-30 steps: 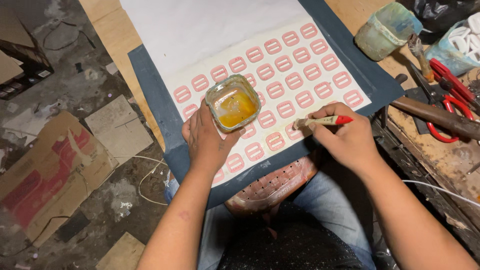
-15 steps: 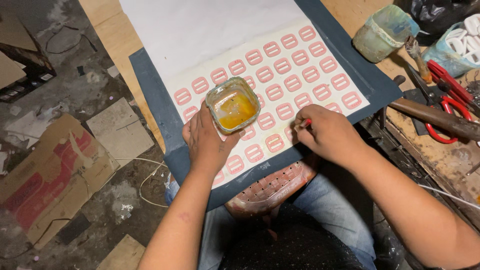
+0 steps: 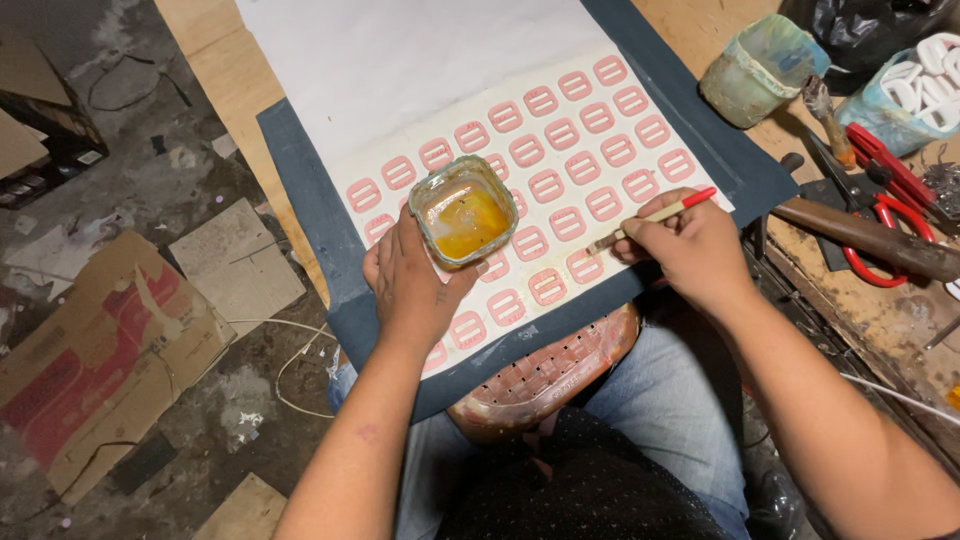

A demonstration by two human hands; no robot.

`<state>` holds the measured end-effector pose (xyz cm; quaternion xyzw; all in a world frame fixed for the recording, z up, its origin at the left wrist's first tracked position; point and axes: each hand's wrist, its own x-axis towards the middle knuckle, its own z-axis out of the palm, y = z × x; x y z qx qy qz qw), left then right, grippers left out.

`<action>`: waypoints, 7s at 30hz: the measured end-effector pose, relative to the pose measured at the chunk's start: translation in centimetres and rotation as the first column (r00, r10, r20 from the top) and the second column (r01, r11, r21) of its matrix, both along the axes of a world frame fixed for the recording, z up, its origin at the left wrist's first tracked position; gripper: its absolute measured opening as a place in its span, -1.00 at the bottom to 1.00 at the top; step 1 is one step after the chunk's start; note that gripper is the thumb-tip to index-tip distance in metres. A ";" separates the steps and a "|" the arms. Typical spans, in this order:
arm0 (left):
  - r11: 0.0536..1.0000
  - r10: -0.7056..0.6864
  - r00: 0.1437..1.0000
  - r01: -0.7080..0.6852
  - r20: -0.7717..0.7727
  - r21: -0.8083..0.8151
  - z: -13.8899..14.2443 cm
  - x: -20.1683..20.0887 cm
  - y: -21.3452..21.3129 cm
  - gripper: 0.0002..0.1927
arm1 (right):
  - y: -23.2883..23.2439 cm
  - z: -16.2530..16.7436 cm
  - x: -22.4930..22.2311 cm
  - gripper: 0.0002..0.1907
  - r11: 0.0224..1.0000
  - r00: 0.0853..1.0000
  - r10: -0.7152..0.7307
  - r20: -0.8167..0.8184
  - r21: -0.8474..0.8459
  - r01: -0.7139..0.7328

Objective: The person pours a yellow liquid from a metal can into a small glass container, then uses a brush to apply the liquid onto a grid of pink rectangular shapes on a white sheet. The person repeatedly dips the brush into the container and paints each shape in sequence.

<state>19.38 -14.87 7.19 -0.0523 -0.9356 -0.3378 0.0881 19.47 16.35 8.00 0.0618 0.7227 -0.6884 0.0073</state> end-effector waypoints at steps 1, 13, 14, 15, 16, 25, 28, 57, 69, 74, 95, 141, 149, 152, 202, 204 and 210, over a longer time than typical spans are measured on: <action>1.000 0.000 1.000 0.000 -0.003 -0.004 0.0 0.0 0.0 0.14 | 0.1 -0.6 0.2 -0.90 0.999 1.000 -0.009 0.017 -0.049 0.009; 1.000 -0.007 1.000 0.006 -0.021 -0.010 -0.3 0.0 0.0 0.12 | -1.6 -2.7 2.0 -0.86 0.994 1.000 0.003 0.008 -0.113 -0.003; 1.000 -0.009 1.000 0.009 -0.025 -0.005 -0.3 0.0 0.0 0.12 | -1.4 -2.5 1.9 -0.87 0.991 1.000 -0.002 0.026 -0.137 0.006; 1.000 -0.012 1.000 0.012 -0.026 -0.001 -0.3 0.1 0.0 0.12 | -1.2 -2.3 2.0 -0.87 0.993 1.000 -0.024 0.012 -0.113 0.025; 1.000 -0.016 0.999 0.016 -0.027 0.002 -0.3 0.1 -0.1 0.12 | -0.7 -2.1 2.2 -0.86 0.995 0.999 -0.047 -0.003 -0.091 0.046; 1.000 -0.001 1.000 0.001 -0.014 -0.025 -0.3 0.0 0.2 0.15 | -1.5 -2.4 3.8 -0.85 0.953 0.991 0.059 -0.119 0.302 -0.020; 1.000 -0.001 1.000 0.002 0.012 -0.011 -0.2 0.1 0.1 0.12 | -1.3 -1.6 3.5 -0.87 0.955 0.996 0.017 -0.092 0.296 0.011; 1.000 -0.018 0.999 0.018 -0.042 -0.008 -0.7 0.2 -0.1 0.11 | -3.2 1.3 5.1 -0.81 0.713 0.807 0.444 -0.388 0.699 -0.056; 1.000 -0.016 0.998 0.016 -0.053 0.000 -0.8 0.1 -0.2 0.12 | -0.2 0.4 3.2 -0.86 0.872 0.964 0.000 -0.265 0.472 0.130; 1.000 -0.014 0.999 0.014 -0.044 -0.003 -0.8 0.2 -0.1 0.11 | -1.0 -0.2 2.5 -0.84 0.881 0.968 -0.012 -0.250 0.455 0.129; 1.000 -0.017 0.999 0.017 -0.037 -0.003 -0.7 0.0 -0.4 0.11 | -1.2 2.5 3.6 -0.77 0.711 0.784 0.511 -0.353 0.685 -0.155; 1.000 -0.028 1.000 0.028 -0.014 -0.002 -1.0 0.1 -0.4 0.13 | -0.9 0.9 4.3 -0.88 0.808 0.975 0.132 -0.180 0.589 -0.001; 1.000 -0.023 0.999 0.023 -0.034 -0.004 -1.0 0.2 -0.4 0.13 | 1.4 -1.5 0.7 -0.86 0.961 0.982 0.154 0.113 0.216 -0.175; 1.000 -0.023 0.999 0.023 -0.044 -0.009 -0.9 0.2 -0.4 0.12 | 1.6 -2.2 0.7 -0.86 0.989 0.985 0.132 0.107 0.052 -0.138; 1.000 -0.011 1.000 0.011 0.017 -0.022 -0.9 0.2 -0.5 0.12 | -1.1 0.7 5.4 -0.84 0.756 0.849 0.418 -0.323 0.642 -0.128; 1.000 -0.020 0.999 0.019 -0.035 -0.013 -1.0 0.2 -0.5 0.12 | -0.8 0.7 4.8 -0.84 0.883 0.927 0.266 -0.264 0.452 -0.125; 1.000 -0.008 0.998 0.009 -0.055 0.012 -1.1 0.3 -0.7 0.11 | -2.0 2.5 2.8 -0.87 0.995 0.921 -0.008 -0.389 0.084 0.045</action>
